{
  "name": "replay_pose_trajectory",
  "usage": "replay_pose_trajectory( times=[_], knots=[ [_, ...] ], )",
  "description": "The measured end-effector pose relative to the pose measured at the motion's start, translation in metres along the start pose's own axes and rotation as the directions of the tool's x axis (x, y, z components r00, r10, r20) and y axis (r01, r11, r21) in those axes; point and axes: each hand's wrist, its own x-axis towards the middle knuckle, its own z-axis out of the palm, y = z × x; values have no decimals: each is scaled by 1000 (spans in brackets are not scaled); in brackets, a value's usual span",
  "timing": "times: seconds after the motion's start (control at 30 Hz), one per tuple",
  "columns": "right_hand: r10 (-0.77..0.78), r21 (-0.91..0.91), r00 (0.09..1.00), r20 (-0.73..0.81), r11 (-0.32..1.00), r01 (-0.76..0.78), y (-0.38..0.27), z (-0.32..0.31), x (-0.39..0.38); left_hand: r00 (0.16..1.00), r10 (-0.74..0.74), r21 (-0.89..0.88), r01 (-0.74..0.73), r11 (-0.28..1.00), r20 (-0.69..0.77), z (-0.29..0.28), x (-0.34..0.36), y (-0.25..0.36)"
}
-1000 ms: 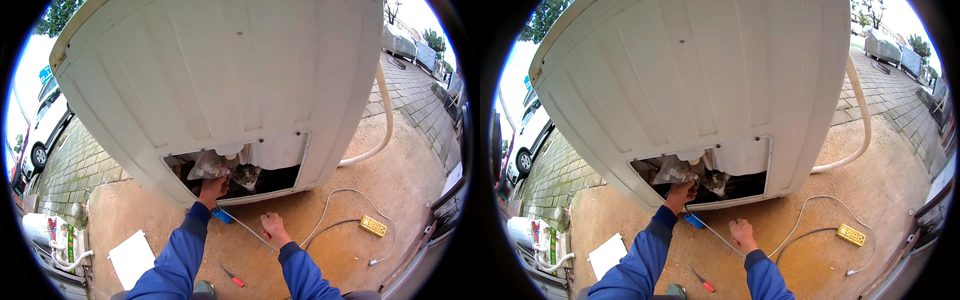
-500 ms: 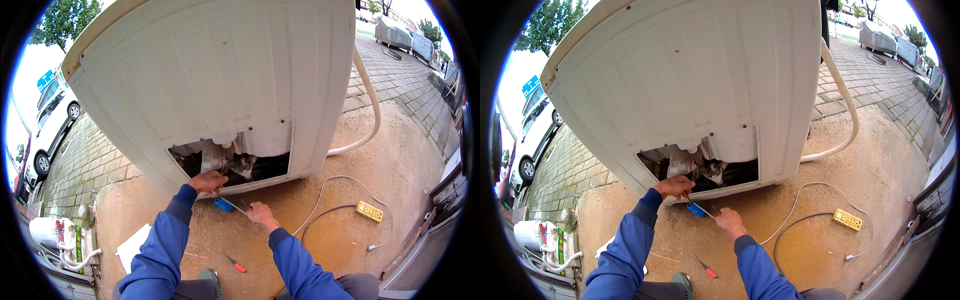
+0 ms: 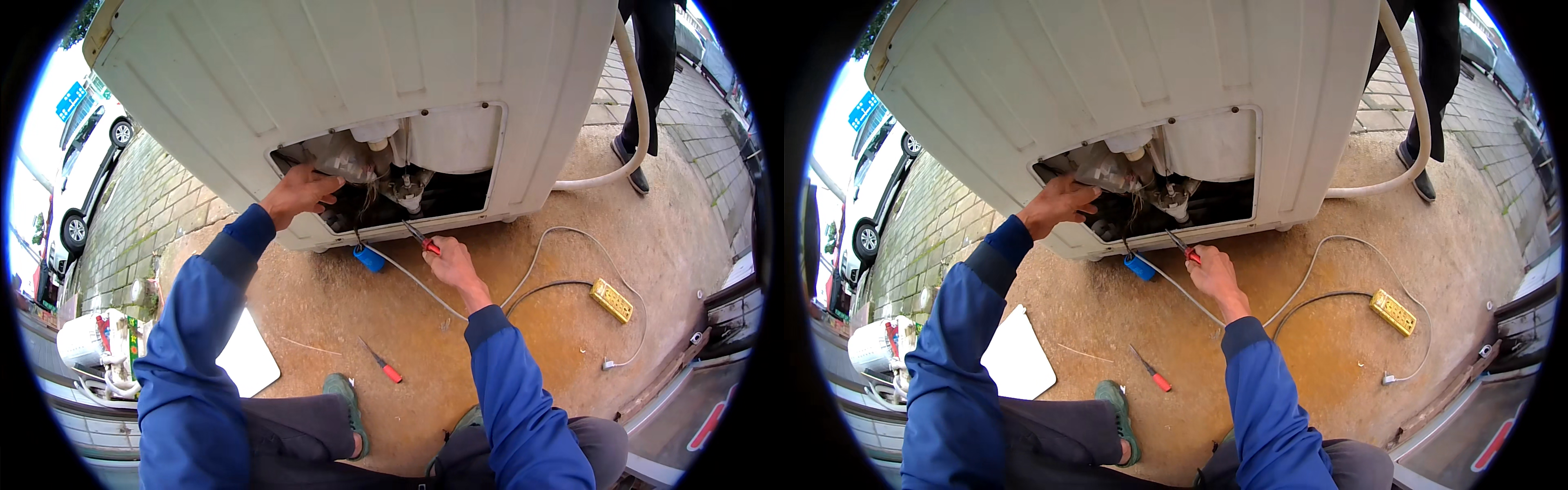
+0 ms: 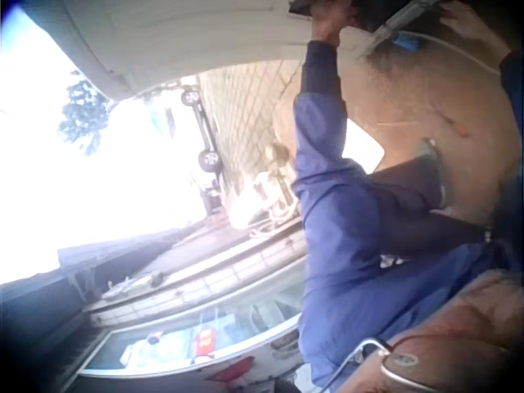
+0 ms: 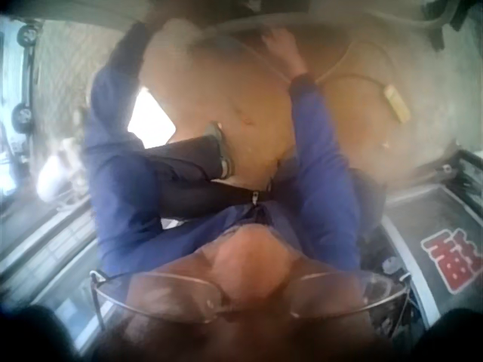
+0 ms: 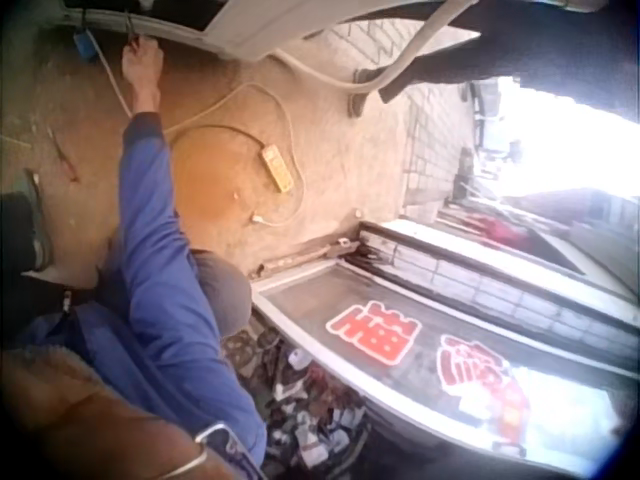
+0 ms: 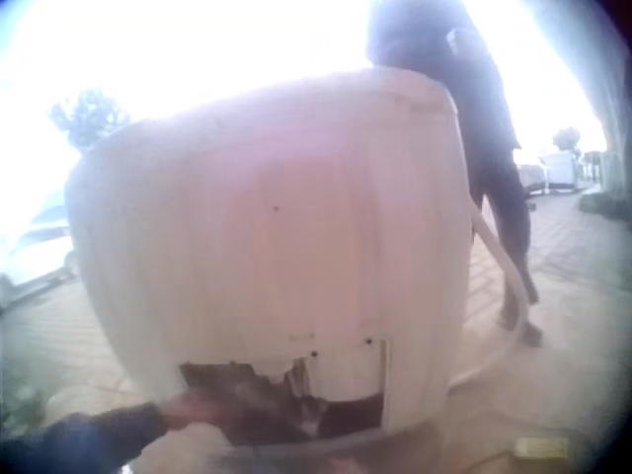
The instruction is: The person opens the bottom panel of a white appliance and uses pliers and a screwdriver to manipulate internal wires and components. They handle a blue cylindrical part and connect wires within the machine's interior.
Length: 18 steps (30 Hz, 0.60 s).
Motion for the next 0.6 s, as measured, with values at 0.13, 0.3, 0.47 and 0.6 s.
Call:
replay_pose_trajectory(
  times=[0.13,0.3,0.47,0.6],
  knots=[
    [2,-104,1000,-15,995,-3,2,-4,-3,996,77,148,-71,986,-35,5,-10,16],
    [96,-147,990,-105,983,-111,15,1,1,960,274,361,-238,902,-52,16,-7,1],
    [188,-142,969,-160,967,-211,23,3,3,957,283,467,-279,839,62,10,-7,18],
    [179,-105,972,-155,975,-196,17,2,4,955,296,551,-246,798,-2,0,-5,31]
  ],
)
